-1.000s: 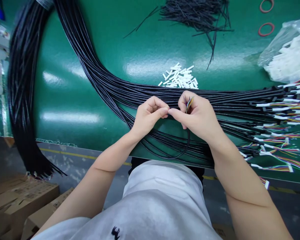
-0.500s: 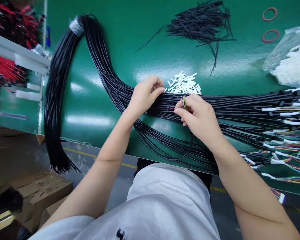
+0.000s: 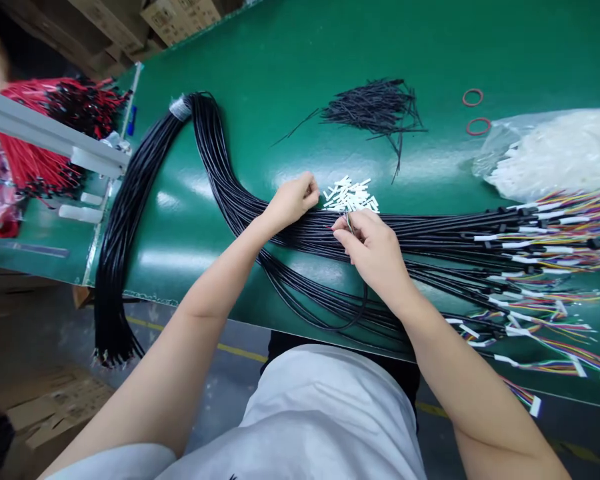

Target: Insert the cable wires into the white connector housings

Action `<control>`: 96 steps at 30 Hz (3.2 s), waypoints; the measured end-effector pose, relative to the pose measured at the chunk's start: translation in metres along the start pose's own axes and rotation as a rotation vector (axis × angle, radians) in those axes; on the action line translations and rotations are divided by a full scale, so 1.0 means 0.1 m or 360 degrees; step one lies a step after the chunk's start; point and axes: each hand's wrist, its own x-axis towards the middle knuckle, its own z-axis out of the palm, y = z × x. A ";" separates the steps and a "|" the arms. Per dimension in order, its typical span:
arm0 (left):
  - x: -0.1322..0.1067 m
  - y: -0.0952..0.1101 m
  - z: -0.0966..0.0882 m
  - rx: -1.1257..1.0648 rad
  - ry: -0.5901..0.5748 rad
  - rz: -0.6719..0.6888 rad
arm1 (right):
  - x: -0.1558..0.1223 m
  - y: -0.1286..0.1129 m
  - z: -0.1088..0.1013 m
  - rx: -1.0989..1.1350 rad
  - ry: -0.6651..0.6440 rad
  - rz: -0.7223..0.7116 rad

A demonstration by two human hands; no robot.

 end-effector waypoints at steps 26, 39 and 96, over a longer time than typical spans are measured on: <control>-1.07 0.31 0.38 -0.2595 -0.0426 -0.0352 | -0.16 -0.04 0.09 -0.0750 0.0201 -0.0583; -1.07 0.32 0.40 -0.2474 -0.0318 -0.0280 | -0.18 0.01 0.08 -0.0963 0.0207 -0.0612; -1.06 0.34 0.32 -0.2353 -0.0300 -0.0272 | -0.19 0.02 0.11 -0.1027 0.0264 -0.0800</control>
